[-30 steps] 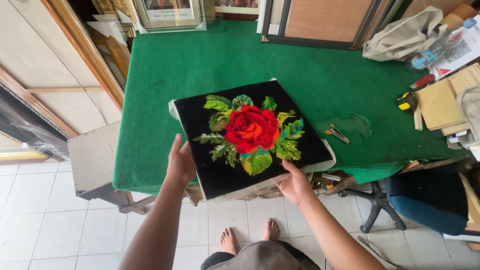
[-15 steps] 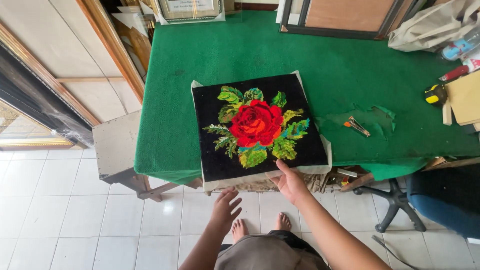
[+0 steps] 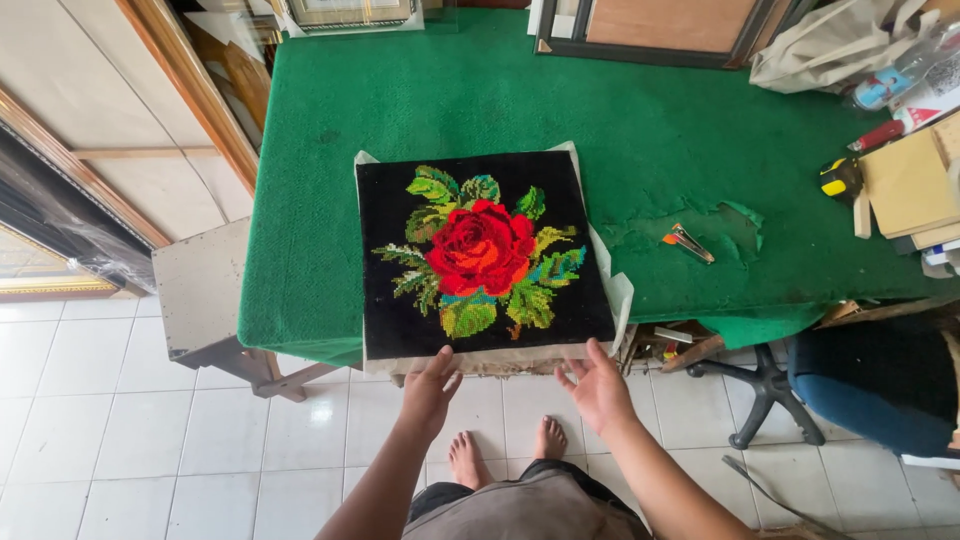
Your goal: Trimming the excess edges of a floral artwork using a utility knife on a workbench.
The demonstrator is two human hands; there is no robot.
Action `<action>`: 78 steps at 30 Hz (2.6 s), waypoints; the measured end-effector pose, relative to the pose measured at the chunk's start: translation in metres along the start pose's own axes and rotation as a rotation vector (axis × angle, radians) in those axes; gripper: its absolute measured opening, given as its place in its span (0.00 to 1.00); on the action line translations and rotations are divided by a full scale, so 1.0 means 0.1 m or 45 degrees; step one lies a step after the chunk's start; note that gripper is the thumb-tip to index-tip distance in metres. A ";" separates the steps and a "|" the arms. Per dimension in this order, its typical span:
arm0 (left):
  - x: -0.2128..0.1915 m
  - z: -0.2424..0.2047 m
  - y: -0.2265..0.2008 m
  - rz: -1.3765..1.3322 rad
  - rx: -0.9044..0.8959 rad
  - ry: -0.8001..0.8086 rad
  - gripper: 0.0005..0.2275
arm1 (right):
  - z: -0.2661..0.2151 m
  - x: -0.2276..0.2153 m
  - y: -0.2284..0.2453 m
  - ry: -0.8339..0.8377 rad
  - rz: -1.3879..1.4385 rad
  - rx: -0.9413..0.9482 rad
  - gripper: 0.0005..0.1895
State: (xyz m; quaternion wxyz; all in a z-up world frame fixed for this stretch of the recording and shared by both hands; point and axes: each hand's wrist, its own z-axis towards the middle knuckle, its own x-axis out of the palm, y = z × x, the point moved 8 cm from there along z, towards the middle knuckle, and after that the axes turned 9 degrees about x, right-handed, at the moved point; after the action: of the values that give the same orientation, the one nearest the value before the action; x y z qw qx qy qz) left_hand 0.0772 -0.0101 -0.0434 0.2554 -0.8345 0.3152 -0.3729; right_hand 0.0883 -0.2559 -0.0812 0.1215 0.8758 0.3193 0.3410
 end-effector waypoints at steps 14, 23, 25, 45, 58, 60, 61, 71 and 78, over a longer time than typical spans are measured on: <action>-0.36 0.32 0.29 -0.005 0.005 -0.046 0.19 | 0.05 -0.26 0.37 -0.152 -0.139 -0.208 0.15; -0.45 0.05 -0.10 -0.329 0.129 -0.179 0.32 | 0.20 -0.36 0.48 -0.273 -0.158 -0.324 0.08; -0.64 0.16 -0.10 -0.404 0.193 -0.205 0.29 | 0.27 -0.39 0.45 -0.268 -0.148 -0.310 0.07; -0.28 0.19 0.31 0.067 -0.002 0.124 0.22 | -0.03 0.27 -0.47 0.031 -0.303 0.017 0.07; -0.28 0.46 0.47 0.157 0.046 -0.025 0.07 | 0.54 0.05 -0.46 0.009 -0.330 0.064 0.03; -0.26 0.45 0.58 -0.006 -0.024 -0.106 0.07 | 0.53 0.07 -0.47 0.018 -0.303 0.056 0.03; -0.28 0.51 0.67 -0.005 -0.026 -0.105 0.07 | 0.54 0.07 -0.47 0.016 -0.302 0.056 0.03; 0.38 0.09 0.44 0.061 -0.216 0.075 0.19 | 0.45 0.09 -0.48 -0.106 -0.288 0.069 0.04; 0.38 0.09 0.32 0.060 0.041 -0.005 0.26 | 0.00 0.25 -0.59 -0.192 -0.507 0.093 0.06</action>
State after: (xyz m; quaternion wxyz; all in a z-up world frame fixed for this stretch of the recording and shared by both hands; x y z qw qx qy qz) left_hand 0.0933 -0.0568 -0.0526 0.2779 -0.8233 0.3281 -0.3704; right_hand 0.0744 -0.1953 -0.0939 0.1783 0.8222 0.4882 0.2321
